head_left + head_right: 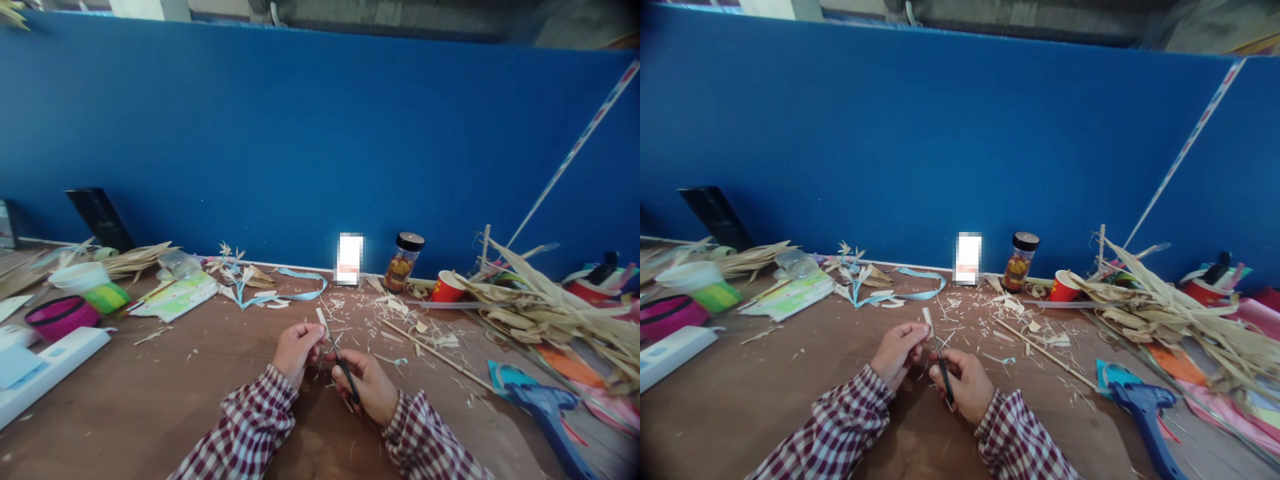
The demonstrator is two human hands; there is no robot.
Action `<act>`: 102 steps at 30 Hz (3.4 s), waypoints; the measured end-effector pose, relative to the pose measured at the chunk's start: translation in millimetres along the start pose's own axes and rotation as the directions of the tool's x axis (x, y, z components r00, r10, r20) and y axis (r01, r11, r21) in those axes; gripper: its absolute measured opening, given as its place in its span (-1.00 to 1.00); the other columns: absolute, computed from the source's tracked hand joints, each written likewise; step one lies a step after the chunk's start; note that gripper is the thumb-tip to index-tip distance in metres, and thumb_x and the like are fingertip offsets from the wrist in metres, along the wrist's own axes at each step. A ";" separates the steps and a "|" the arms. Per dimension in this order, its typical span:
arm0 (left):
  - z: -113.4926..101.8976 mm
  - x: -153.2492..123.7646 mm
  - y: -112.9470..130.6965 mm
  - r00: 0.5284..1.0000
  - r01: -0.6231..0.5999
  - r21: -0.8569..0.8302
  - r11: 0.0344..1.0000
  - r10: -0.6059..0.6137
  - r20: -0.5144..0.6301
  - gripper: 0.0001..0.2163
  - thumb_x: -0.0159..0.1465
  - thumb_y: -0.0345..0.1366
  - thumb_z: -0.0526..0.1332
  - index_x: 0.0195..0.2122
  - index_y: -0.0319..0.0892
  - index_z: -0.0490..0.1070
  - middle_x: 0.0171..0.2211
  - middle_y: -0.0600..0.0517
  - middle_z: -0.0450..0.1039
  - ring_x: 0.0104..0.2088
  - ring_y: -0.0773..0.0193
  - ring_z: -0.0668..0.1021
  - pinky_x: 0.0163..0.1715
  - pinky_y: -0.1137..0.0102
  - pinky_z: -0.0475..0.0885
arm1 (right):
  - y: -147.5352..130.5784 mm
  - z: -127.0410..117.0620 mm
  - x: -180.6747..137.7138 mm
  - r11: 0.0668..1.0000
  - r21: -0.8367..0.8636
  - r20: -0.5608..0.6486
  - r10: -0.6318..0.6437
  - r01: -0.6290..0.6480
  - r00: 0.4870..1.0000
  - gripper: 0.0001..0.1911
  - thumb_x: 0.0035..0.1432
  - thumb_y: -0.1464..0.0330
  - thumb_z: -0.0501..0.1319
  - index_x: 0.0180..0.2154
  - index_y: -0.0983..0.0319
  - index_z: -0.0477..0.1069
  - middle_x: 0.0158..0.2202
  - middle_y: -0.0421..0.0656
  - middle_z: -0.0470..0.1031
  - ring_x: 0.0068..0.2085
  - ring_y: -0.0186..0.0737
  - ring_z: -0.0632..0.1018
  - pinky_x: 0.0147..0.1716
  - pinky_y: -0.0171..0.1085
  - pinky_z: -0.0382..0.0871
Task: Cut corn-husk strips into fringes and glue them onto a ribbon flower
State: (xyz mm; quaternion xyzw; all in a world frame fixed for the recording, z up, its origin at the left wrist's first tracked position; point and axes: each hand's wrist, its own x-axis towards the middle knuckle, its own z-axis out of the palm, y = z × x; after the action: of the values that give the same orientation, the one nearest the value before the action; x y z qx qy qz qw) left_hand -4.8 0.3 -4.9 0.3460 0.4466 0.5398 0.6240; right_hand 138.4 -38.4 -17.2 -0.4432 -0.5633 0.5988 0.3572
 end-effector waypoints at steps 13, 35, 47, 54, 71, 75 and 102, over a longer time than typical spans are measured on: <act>1.3 -1.4 2.5 1.000 0.004 0.005 1.000 -0.004 0.012 -0.80 -0.08 -0.23 0.29 -0.59 -0.30 0.38 -0.66 0.11 0.34 -0.75 0.57 0.24 -0.78 0.62 0.09 | -0.2 0.7 0.8 1.000 0.005 -0.008 -0.003 0.003 1.000 -0.59 0.00 0.15 0.15 -0.17 0.29 0.29 -0.63 -0.32 0.24 -0.66 -0.48 0.27 -0.81 -0.54 0.05; 1.0 -1.3 2.4 1.000 0.009 0.001 1.000 -0.009 0.003 -0.79 -0.11 -0.22 0.30 -0.59 -0.29 0.39 -0.65 0.11 0.34 -0.74 0.55 0.24 -0.78 0.61 0.09 | 1.8 0.3 1.3 1.000 -0.003 -0.025 0.014 -0.014 1.000 -0.59 -0.01 0.14 0.16 -0.18 0.27 0.31 -0.64 -0.32 0.24 -0.66 -0.46 0.28 -0.82 -0.54 0.04; 1.3 -1.1 2.7 1.000 0.008 0.006 1.000 -0.008 0.006 -0.79 -0.11 -0.23 0.30 -0.60 -0.29 0.38 -0.66 0.11 0.33 -0.74 0.55 0.24 -0.78 0.60 0.09 | -0.9 1.1 0.9 1.000 0.021 -0.038 0.015 -0.015 0.999 -0.59 -0.06 0.12 0.19 -0.23 0.28 0.34 -0.68 -0.34 0.24 -0.67 -0.47 0.27 -0.75 -0.50 0.07; -0.7 0.7 1.1 1.000 0.004 0.006 1.000 -0.004 0.009 -0.80 -0.10 -0.23 0.30 -0.58 -0.28 0.39 -0.66 0.12 0.34 -0.75 0.55 0.24 -0.78 0.60 0.08 | -4.4 1.8 0.5 1.000 0.005 -0.035 0.027 -0.027 0.999 -0.58 -0.09 0.11 0.20 -0.25 0.28 0.35 -0.67 -0.33 0.25 -0.66 -0.46 0.28 -0.74 -0.49 0.08; 3.1 -4.0 -3.0 0.998 0.041 0.084 0.996 -0.045 0.039 -0.79 -0.08 -0.22 0.28 -0.63 -0.28 0.36 -0.74 0.12 0.29 -0.77 0.55 0.21 -0.79 0.61 0.07 | -6.1 0.9 0.2 0.999 0.028 -0.039 -0.031 0.032 0.999 -0.61 -0.05 0.13 0.18 -0.26 0.29 0.34 -0.66 -0.32 0.27 -0.64 -0.46 0.30 -0.70 -0.48 0.11; 4.1 -4.4 -2.2 0.999 0.048 0.097 0.994 -0.050 0.020 -0.79 -0.09 -0.22 0.28 -0.64 -0.28 0.36 -0.76 0.13 0.28 -0.78 0.55 0.21 -0.79 0.61 0.07 | -10.2 2.1 -0.7 0.999 0.036 -0.047 -0.021 0.022 0.999 -0.60 -0.09 0.12 0.21 -0.29 0.29 0.35 -0.68 -0.33 0.26 -0.65 -0.47 0.28 -0.72 -0.48 0.11; 5.0 -7.3 -5.4 0.965 -0.050 0.367 0.929 -0.050 0.259 -0.83 -0.07 -0.28 0.24 -0.53 -0.24 0.27 -0.77 0.23 0.19 -0.83 0.57 0.15 -0.84 0.60 0.01 | -7.9 -25.3 9.1 0.941 0.088 -0.373 -0.274 0.328 0.886 -0.53 -0.16 0.44 0.29 -0.13 0.20 0.29 -0.37 -0.20 0.43 -0.39 -0.32 0.43 -0.44 -0.36 0.32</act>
State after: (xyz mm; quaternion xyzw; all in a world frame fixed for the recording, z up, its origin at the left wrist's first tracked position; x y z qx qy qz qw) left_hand 1.6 -7.6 -6.7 0.5263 0.4535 0.3948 0.6012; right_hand 158.3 -20.0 -9.8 -0.4232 -0.5054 0.4861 0.5737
